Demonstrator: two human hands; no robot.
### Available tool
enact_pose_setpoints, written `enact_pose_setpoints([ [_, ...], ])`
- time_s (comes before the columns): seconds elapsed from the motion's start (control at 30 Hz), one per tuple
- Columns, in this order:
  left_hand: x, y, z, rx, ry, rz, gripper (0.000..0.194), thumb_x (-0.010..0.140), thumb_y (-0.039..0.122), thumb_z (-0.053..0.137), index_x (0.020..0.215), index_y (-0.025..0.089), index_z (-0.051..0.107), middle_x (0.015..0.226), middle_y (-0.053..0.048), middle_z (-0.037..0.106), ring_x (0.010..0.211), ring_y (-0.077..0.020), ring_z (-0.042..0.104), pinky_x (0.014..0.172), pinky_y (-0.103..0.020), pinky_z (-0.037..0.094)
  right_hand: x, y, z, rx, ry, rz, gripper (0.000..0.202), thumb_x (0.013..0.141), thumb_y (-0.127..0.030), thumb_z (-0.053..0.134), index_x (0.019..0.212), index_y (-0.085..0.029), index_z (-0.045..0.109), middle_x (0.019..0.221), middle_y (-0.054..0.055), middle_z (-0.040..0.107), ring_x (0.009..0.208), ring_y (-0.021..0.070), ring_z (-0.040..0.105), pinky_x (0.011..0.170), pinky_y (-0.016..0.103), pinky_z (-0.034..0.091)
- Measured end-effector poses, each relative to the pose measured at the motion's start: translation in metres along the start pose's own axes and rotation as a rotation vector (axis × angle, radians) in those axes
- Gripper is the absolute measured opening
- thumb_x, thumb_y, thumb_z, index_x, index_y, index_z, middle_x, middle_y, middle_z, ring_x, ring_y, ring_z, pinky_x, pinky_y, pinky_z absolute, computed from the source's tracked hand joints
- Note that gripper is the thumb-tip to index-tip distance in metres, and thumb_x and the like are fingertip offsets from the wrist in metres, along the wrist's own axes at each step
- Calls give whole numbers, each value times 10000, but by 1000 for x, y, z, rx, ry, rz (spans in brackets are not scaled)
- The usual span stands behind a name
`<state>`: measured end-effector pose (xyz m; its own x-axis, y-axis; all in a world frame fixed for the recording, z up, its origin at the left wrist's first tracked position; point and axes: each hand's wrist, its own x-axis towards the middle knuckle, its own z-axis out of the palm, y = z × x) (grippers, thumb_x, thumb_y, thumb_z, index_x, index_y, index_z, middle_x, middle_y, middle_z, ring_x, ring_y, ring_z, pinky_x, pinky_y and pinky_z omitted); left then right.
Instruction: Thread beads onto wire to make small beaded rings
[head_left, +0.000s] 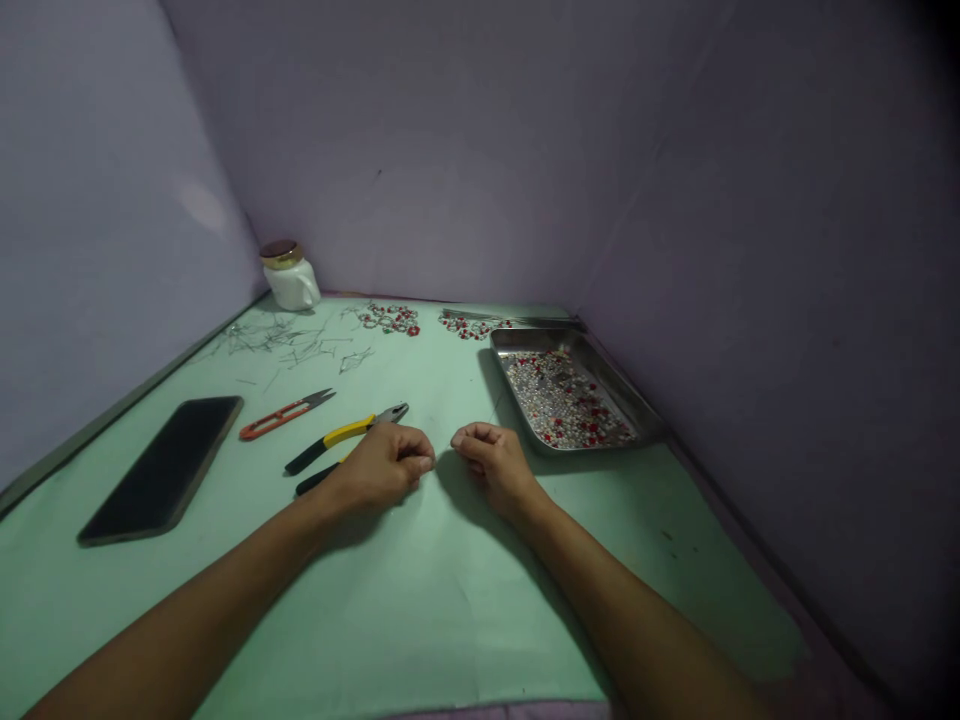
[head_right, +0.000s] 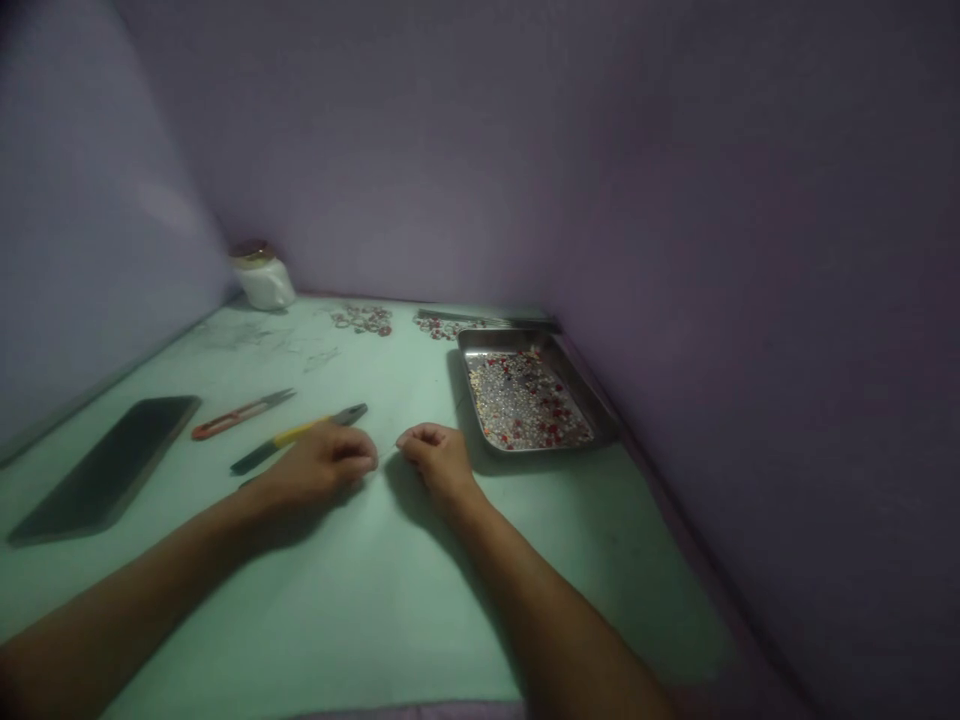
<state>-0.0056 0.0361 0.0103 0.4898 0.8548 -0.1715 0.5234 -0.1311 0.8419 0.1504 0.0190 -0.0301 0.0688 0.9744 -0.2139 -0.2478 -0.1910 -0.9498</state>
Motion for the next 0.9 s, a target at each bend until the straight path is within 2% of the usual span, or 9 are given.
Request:
enact_pose_setpoints([
  [0.1,-1,-1,-10,-19,-161,13,107,611,175,505,536,147,576,449,21,495,443,-108,437,470,-236,330,-1,4,0,-67,-35,-32,115,562,-249,637,571,-162,562,400,-91,379,367,48,256,381,214,167],
  [0.13,-1,-1,-14,-18,-176,15,108,607,179,522,540,143,599,455,14,514,454,-114,453,480,-241,342,-2,5,0,-111,-62,-70,111,574,-245,638,576,-158,569,414,-83,401,378,50,279,388,212,188],
  [0.17,-1,-2,-17,-14,-156,20,104,604,186,545,566,139,629,480,3,545,478,-125,476,496,-247,358,-3,7,0,-151,-95,-106,110,585,-244,640,580,-154,577,432,-72,427,391,52,304,396,211,209],
  [0.23,0,-2,-19,-6,-43,39,129,599,207,588,651,133,681,578,-26,617,556,-151,527,539,-261,391,-4,8,1,-190,-160,-138,115,600,-249,645,593,-149,588,469,-53,477,412,55,345,408,211,240],
  [0.33,0,-2,-14,-17,67,38,150,595,207,605,688,127,692,639,-41,649,605,-159,550,560,-263,404,-6,9,3,-171,-201,-107,138,608,-268,653,605,-150,581,480,-43,507,405,54,370,404,210,257],
  [0.53,-2,-1,-1,8,132,4,110,620,179,569,590,117,655,522,-22,599,498,-111,471,487,-237,353,-10,5,9,-151,-162,-70,161,580,-256,691,625,-160,569,499,-7,577,386,67,436,390,219,304],
  [0.73,-6,2,-2,-2,92,19,121,635,209,568,612,123,649,517,-18,593,470,-106,452,458,-235,331,-10,2,9,-170,-178,-56,171,563,-226,706,616,-175,551,446,-21,552,369,72,435,370,215,284],
  [0.83,-4,-1,-3,-42,126,57,107,606,200,584,564,119,640,500,-10,562,488,-107,448,477,-237,340,-10,1,7,-207,-210,-73,152,601,-266,692,657,-170,587,498,-8,568,407,84,462,376,220,290],
  [0.9,-2,-3,-3,-91,181,43,90,579,190,592,561,119,644,500,-3,547,507,-112,452,496,-242,352,-10,1,5,-265,-239,-117,140,651,-294,655,634,-165,604,480,-19,533,404,75,428,379,220,283],
])
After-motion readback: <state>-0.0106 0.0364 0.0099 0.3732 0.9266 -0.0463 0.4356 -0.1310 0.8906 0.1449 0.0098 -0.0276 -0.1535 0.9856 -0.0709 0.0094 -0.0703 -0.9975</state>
